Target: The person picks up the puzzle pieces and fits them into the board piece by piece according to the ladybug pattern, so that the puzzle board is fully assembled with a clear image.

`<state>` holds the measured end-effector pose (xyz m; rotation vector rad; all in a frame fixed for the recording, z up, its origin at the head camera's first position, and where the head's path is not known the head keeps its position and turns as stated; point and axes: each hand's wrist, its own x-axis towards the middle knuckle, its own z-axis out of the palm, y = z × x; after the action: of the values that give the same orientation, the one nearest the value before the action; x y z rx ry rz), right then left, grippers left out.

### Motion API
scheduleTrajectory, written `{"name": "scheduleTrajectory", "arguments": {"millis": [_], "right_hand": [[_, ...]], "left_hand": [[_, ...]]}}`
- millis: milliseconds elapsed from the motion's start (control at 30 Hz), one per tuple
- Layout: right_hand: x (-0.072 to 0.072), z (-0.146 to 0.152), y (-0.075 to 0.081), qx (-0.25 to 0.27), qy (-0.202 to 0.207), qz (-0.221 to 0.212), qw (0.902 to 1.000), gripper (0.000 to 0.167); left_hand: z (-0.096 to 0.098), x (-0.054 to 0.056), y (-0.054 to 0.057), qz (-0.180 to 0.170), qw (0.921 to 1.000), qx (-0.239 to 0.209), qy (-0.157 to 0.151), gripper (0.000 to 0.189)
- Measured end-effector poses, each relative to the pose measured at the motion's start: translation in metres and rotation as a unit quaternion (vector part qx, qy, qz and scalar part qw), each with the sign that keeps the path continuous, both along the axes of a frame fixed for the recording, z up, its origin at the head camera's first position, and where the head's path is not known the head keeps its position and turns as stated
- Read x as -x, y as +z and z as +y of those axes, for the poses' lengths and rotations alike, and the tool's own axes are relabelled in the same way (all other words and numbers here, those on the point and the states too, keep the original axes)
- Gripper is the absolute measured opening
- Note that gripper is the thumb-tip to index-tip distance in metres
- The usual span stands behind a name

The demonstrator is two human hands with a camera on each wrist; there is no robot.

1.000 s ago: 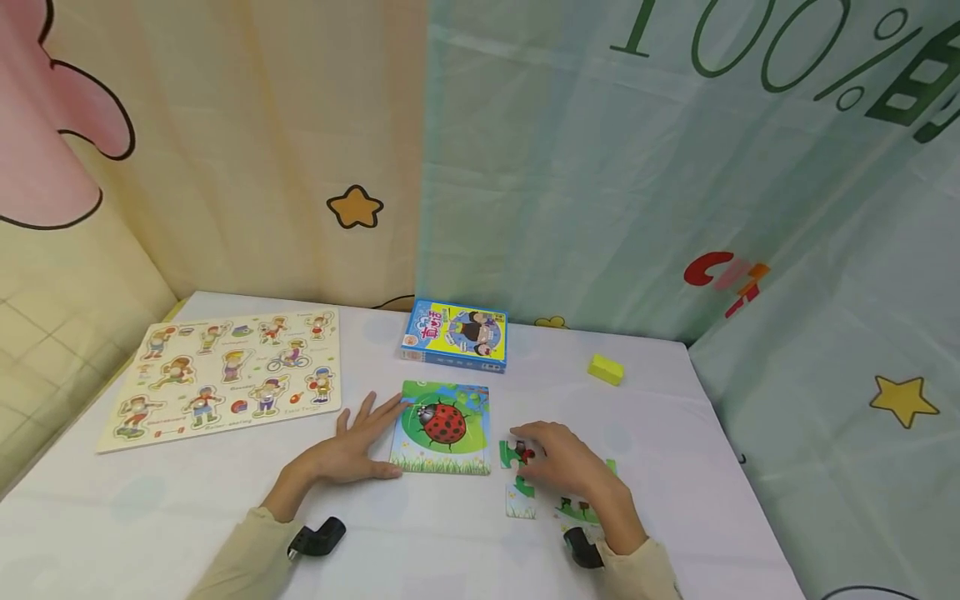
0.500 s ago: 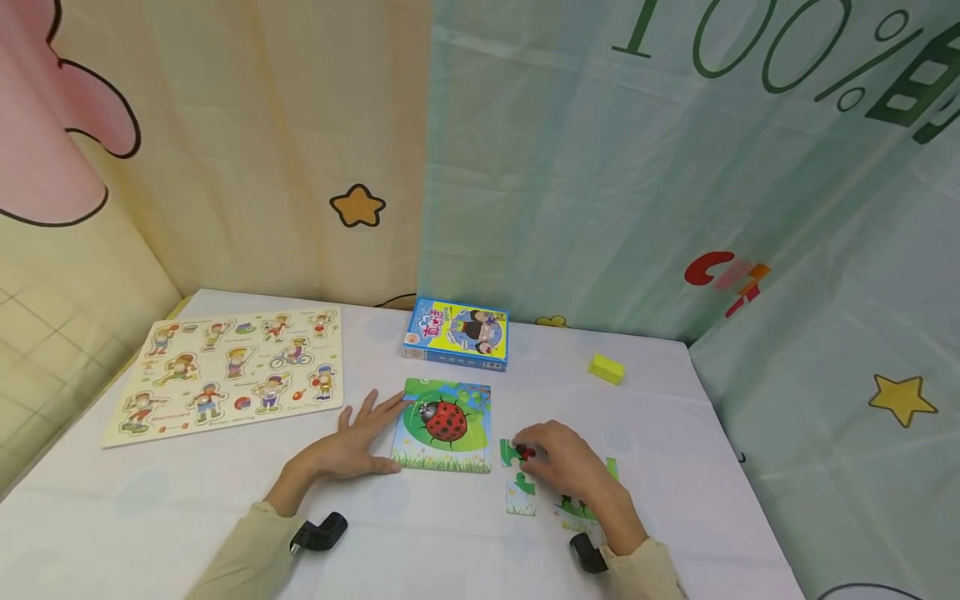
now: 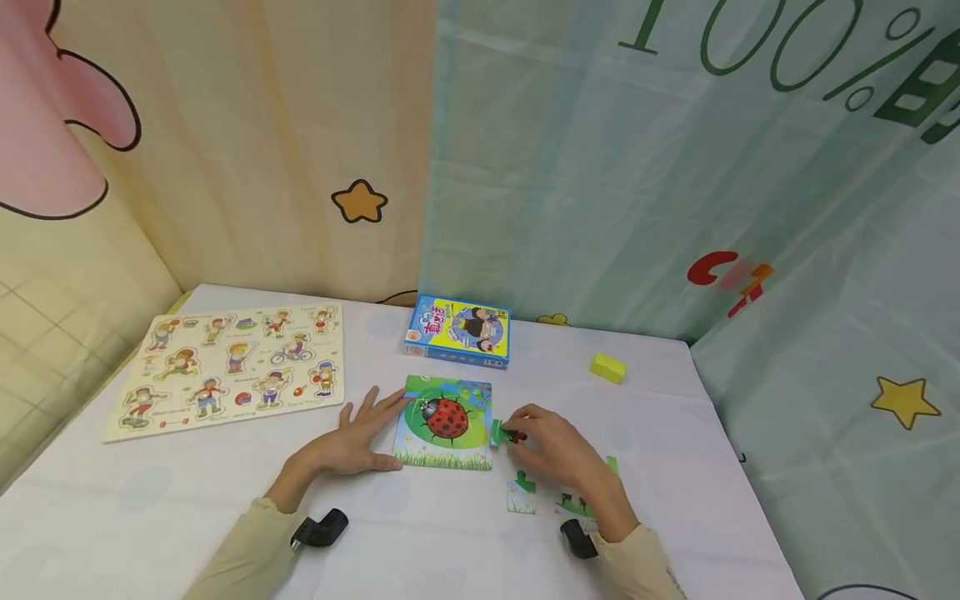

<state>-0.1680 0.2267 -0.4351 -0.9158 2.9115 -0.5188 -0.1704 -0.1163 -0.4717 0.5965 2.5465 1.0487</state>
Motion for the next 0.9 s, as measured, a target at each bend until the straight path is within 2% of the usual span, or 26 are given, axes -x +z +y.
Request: {"name": "scheduleTrajectory", "arguments": {"millis": [300,600,900], "right_hand": [[0.015,-0.051,0.001,0.003,0.047,-0.017,0.9987,0.027],[0.027,-0.101,-0.002,-0.013,0.058,-0.014,0.9981,0.029],[0.032,-0.12,-0.008,-0.036,0.047,-0.005,0.9982,0.029]], "left_hand": [[0.001,-0.002,0.004,-0.004,1.0,0.001,0.007,0.094],[0.002,-0.001,0.004,0.002,0.9999,0.011,0.002,0.094],[0.002,-0.002,0.006,0.001,0.9999,0.014,0.006,0.095]]}}
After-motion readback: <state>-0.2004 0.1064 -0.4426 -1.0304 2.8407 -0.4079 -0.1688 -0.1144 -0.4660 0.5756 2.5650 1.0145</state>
